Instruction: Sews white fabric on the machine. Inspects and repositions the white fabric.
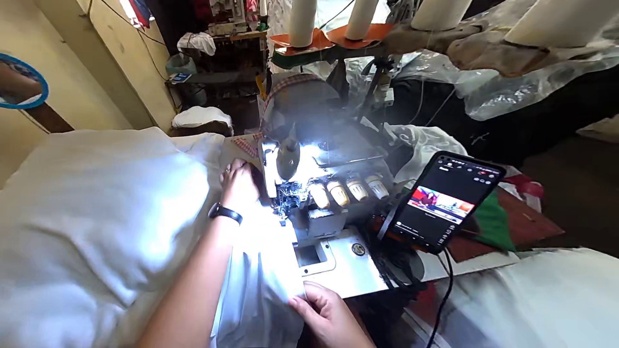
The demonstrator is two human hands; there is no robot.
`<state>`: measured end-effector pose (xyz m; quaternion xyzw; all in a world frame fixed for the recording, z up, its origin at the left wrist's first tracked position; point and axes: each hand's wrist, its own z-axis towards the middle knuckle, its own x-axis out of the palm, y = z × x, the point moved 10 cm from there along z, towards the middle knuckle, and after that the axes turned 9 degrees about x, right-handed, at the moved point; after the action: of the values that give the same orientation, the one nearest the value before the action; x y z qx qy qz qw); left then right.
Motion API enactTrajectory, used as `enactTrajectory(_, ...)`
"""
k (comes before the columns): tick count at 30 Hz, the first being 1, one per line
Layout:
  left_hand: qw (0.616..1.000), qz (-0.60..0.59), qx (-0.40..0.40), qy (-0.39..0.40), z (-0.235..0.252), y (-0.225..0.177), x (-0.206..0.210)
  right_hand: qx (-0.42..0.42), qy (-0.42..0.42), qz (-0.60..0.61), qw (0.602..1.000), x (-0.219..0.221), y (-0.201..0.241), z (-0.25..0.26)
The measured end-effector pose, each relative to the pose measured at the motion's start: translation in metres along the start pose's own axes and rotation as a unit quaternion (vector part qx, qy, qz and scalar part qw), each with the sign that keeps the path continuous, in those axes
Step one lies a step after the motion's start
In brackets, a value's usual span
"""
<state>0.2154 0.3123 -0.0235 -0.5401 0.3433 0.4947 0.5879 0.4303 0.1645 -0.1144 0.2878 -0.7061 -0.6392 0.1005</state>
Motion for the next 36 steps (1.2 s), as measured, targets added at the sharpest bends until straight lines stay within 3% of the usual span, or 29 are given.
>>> enactTrajectory(4, 1.000, -0.004, -0.011, 0.002, 0.004, 0.000, -0.003, 0.012, 0.001, 0.023, 1.000, 0.006, -0.005, -0.006)
enactTrajectory(8, 0.990, -0.094, -0.002, -0.102, -0.034, 0.007, -0.030, 0.032, 0.023, 0.025, 0.999, 0.017, -0.020, -0.030)
enactTrajectory(11, 0.958, -0.101, 0.093, -0.252, -0.110, 0.002, -0.056, 0.054, 0.042, 0.037, 0.997, 0.025, -0.035, -0.052)
enactTrajectory(14, 0.923, -0.109, 0.141, -0.341, -0.216, -0.004, -0.047, 0.098, 0.066, 0.072, 0.990, 0.026, -0.058, -0.076)
enactTrajectory(17, 0.928, -0.116, 0.143, -0.324, -0.304, -0.001, 0.004, 0.157, 0.043, 0.132, 0.978, 0.014, -0.089, -0.097)
enactTrajectory(20, 0.949, -0.155, 0.011, -0.274, -0.361, 0.034, 0.057, 0.216, 0.013, 0.176, 0.960, -0.003, -0.120, -0.117)
enactTrajectory(23, 0.936, -0.220, -0.175, -0.210, -0.379, 0.072, 0.096, 0.229, 0.004, 0.161, 0.960, -0.012, -0.135, -0.126)
enactTrajectory(25, 0.923, -0.256, -0.233, -0.166, -0.375, 0.083, 0.115, 0.236, -0.011, 0.136, 0.962, -0.015, -0.140, -0.128)
enactTrajectory(28, 0.927, -0.272, -0.214, -0.148, -0.361, 0.082, 0.129, 0.255, -0.031, 0.089, 0.962, -0.015, -0.150, -0.125)
enactTrajectory(32, 0.895, -0.349, -0.214, -0.177, -0.364, 0.077, 0.119, 0.247, -0.051, 0.064, 0.965, -0.013, -0.153, -0.124)
enactTrajectory(34, 0.888, -0.343, -0.201, -0.230, -0.376, 0.077, 0.092, 0.242, -0.039, 0.073, 0.967, -0.005, -0.143, -0.125)
enactTrajectory(36, 0.903, -0.294, -0.135, -0.283, -0.383, 0.076, 0.052, 0.239, 0.014, 0.091, 0.967, 0.008, -0.123, -0.127)
